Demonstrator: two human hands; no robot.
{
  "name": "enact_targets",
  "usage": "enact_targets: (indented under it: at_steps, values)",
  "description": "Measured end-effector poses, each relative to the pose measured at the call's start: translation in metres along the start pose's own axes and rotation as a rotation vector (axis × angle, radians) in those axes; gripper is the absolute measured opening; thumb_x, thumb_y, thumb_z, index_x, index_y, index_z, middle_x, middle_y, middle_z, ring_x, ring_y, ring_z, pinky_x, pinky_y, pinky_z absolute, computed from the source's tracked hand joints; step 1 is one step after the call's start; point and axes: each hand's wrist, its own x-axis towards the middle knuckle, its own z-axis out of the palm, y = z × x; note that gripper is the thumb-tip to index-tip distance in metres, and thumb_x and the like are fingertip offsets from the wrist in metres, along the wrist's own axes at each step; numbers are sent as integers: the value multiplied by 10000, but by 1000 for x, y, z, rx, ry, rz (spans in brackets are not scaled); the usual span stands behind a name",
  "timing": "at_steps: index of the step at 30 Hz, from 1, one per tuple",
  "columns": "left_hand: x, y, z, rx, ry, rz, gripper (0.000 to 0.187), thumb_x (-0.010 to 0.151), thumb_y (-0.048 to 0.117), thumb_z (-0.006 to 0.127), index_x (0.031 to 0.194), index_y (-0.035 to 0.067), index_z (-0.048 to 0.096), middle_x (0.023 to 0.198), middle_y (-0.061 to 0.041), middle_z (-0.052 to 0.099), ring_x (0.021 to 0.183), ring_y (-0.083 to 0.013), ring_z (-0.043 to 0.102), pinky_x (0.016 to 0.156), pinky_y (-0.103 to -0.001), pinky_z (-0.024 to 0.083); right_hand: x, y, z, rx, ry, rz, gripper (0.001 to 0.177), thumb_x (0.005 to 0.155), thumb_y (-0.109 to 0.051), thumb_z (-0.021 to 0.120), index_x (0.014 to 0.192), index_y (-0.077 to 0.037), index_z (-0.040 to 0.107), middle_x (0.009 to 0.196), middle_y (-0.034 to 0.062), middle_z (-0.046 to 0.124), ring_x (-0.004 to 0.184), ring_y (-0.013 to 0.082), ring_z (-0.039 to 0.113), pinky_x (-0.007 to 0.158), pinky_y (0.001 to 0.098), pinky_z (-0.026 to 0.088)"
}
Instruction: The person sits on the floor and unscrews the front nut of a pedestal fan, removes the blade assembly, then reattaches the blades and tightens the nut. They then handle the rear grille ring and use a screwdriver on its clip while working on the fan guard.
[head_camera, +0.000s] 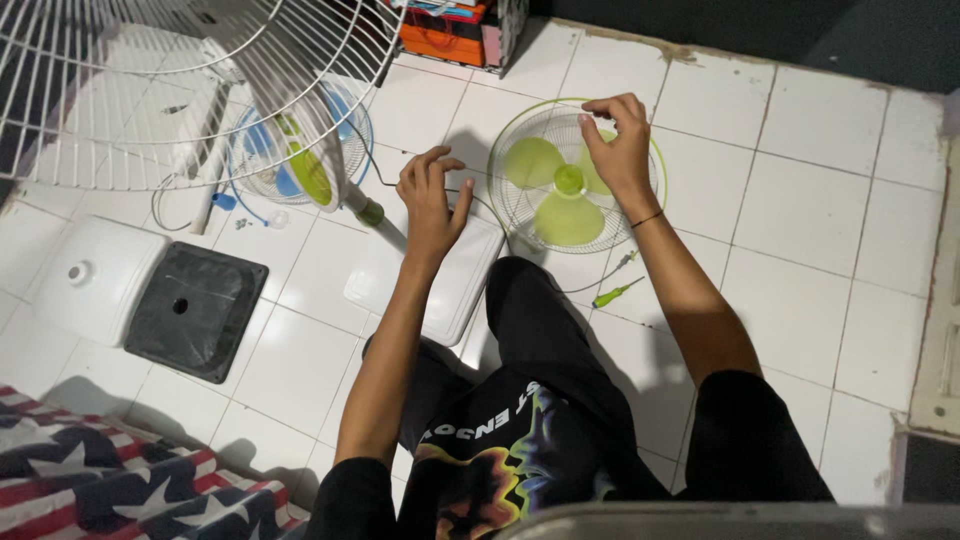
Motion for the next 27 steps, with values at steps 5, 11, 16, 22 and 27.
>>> enact_targets:
  at_steps: [5, 11, 16, 22, 27]
  values:
    - [-15, -21, 40, -36, -119, -72, 191, 967, 232, 701, 1141, 157, 670, 1339, -38, 611, 1285, -302, 449, 1060, -480, 313, -18, 43, 21, 67, 48, 98, 94, 923, -52, 770, 1001, -25, 726, 970, 96, 685, 887, 197, 656, 811, 328, 543]
    - [-45, -66, 113, -78, -279, -203, 170, 970, 301, 676, 1111, 208, 696, 1234, -25, 671, 1265, -311, 487, 1048, -511, 307, -18, 39, 30, 367, 25, 402, 95, 964, -84, 703, 1044, -37, 681, 955, 78, 728, 885, 175, 688, 812, 320, 560]
    - [-64, -101, 168, -79, -310, -252, 226, 925, 327, 668, 1126, 232, 707, 1225, -63, 662, 1250, -319, 496, 1017, -517, 302, -14, -8, 12, 84, -138, 452, 401, 817, -206, 778, 1153, -10, 679, 1070, 156, 735, 977, 272, 708, 886, 358, 556]
    - [-89, -112, 188, -92, -351, -359, 190, 942, 308, 666, 1098, 221, 730, 1192, -55, 693, 1222, -313, 500, 1035, -515, 291, -7, -46, -3, 22, -234, 1088, 958, 760, -197, 839, 1515, 71, 315, 1458, 278, 486, 1324, 349, 519, 1076, 396, 458]
    - [-90, -114, 190, -101, -362, -450, 190, 925, 311, 672, 1079, 220, 737, 1155, -49, 705, 1224, -294, 508, 1029, -496, 304, 2, -62, -11, 221, -225, 1362, 916, 787, -101, 784, 1503, 84, 243, 1476, 284, 449, 1341, 359, 499, 1090, 435, 433]
